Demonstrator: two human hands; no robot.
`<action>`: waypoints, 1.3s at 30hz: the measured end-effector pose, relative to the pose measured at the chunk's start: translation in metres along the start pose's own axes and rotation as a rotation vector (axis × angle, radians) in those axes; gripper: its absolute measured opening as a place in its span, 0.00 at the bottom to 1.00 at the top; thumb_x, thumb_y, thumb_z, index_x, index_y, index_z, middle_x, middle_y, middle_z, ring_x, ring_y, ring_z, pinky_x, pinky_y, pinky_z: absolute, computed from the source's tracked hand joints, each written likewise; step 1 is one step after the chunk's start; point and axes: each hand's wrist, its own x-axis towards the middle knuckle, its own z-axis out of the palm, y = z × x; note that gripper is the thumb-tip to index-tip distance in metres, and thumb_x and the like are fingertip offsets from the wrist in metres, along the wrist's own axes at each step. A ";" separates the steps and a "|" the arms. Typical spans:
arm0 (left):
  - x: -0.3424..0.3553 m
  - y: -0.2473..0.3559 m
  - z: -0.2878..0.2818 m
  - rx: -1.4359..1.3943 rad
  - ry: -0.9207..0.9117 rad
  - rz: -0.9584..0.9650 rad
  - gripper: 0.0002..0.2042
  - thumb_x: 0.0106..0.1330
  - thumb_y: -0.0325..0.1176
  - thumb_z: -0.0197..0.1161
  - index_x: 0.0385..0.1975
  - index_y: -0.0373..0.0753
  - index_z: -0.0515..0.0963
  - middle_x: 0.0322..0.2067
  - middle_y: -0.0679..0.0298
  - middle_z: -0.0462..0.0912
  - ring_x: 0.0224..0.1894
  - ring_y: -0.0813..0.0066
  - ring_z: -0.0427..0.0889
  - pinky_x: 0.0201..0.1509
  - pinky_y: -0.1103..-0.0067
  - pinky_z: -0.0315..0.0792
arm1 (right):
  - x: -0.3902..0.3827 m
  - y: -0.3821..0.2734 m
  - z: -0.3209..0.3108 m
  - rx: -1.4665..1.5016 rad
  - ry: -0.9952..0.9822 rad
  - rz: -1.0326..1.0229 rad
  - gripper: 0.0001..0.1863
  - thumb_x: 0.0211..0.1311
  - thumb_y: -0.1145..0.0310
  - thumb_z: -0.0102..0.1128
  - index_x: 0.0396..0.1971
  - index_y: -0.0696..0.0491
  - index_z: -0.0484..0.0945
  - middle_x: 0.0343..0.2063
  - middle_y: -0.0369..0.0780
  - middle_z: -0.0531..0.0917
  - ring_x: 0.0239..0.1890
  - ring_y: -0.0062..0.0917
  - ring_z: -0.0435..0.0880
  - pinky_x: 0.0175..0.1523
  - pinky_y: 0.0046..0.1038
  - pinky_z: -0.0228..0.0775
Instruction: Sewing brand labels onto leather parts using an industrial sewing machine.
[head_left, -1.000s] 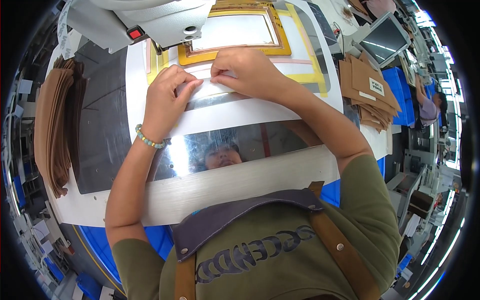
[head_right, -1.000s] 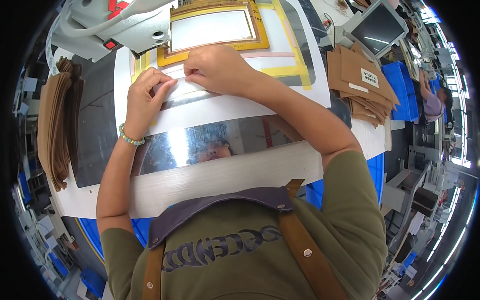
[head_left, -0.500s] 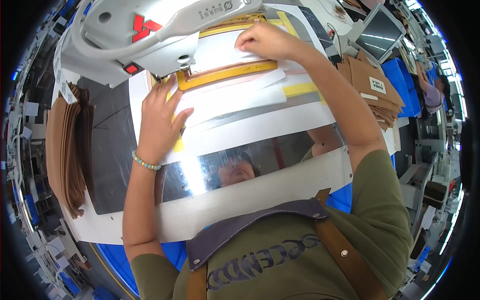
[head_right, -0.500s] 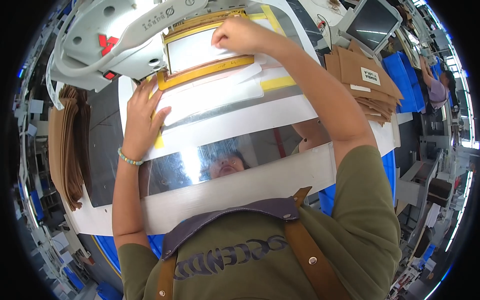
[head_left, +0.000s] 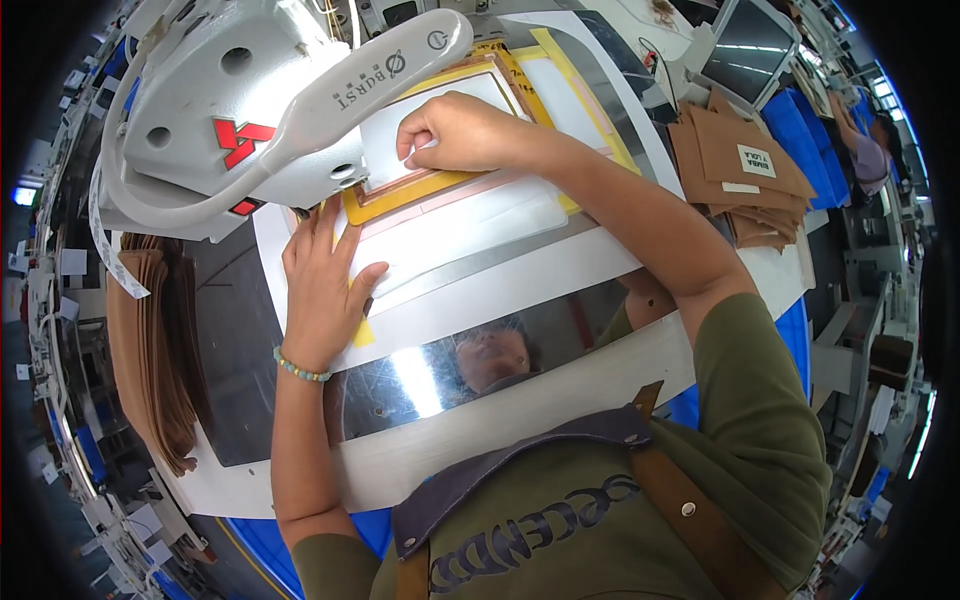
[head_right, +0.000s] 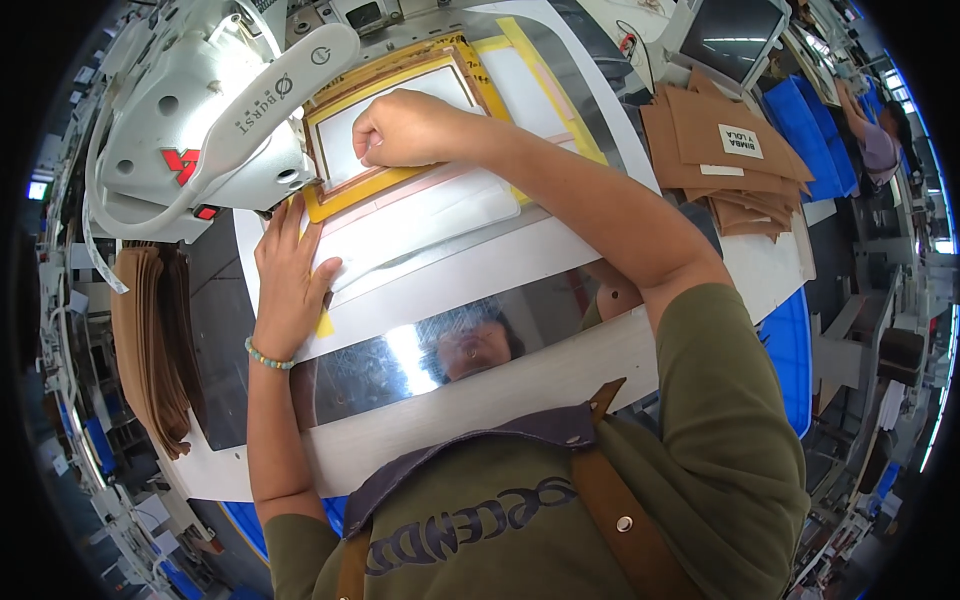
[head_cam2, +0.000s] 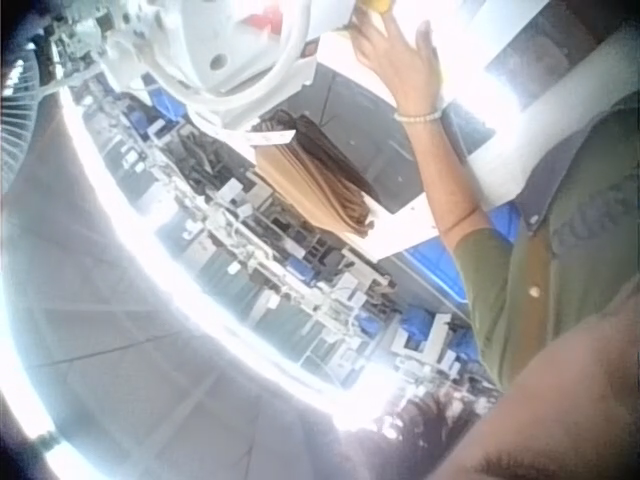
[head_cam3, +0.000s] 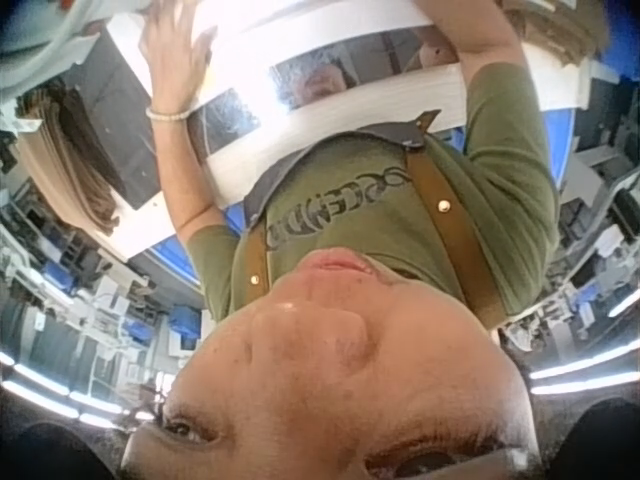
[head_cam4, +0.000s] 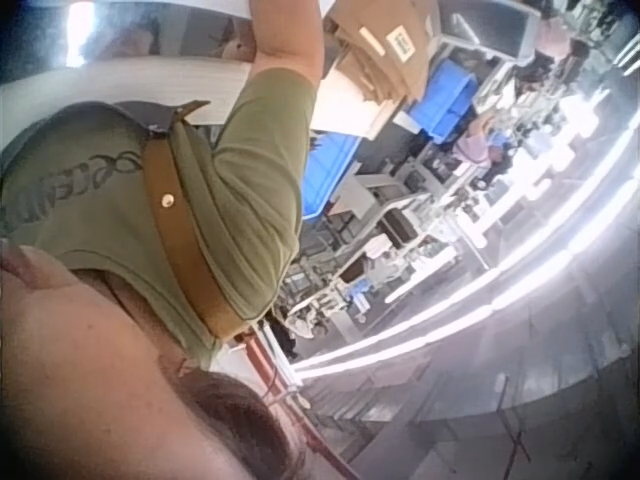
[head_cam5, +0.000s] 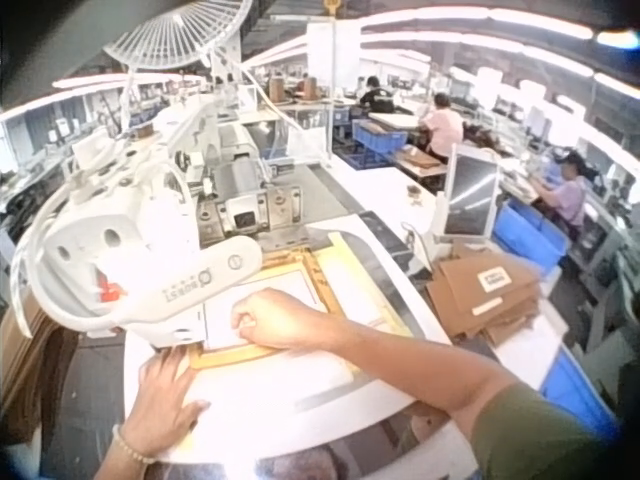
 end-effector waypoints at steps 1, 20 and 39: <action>0.000 0.000 -0.001 0.026 -0.021 0.002 0.33 0.79 0.58 0.52 0.68 0.34 0.76 0.78 0.44 0.63 0.80 0.42 0.57 0.80 0.53 0.50 | 0.001 -0.002 -0.002 0.021 -0.037 0.031 0.10 0.65 0.64 0.70 0.42 0.52 0.89 0.28 0.36 0.85 0.33 0.25 0.84 0.42 0.30 0.75; 0.000 0.001 0.005 0.073 0.002 -0.034 0.30 0.80 0.52 0.53 0.70 0.36 0.74 0.78 0.48 0.64 0.81 0.46 0.57 0.80 0.54 0.51 | -0.035 0.032 -0.092 -0.187 -0.108 0.156 0.05 0.64 0.71 0.69 0.35 0.55 0.91 0.30 0.35 0.90 0.35 0.18 0.86 0.45 0.23 0.77; -0.002 0.001 0.008 0.104 -0.003 -0.031 0.30 0.81 0.53 0.50 0.74 0.38 0.72 0.79 0.50 0.62 0.82 0.47 0.55 0.81 0.56 0.50 | -0.024 0.020 -0.082 -0.407 -0.353 0.225 0.05 0.56 0.75 0.68 0.31 0.53 0.90 0.28 0.38 0.90 0.33 0.27 0.88 0.40 0.31 0.78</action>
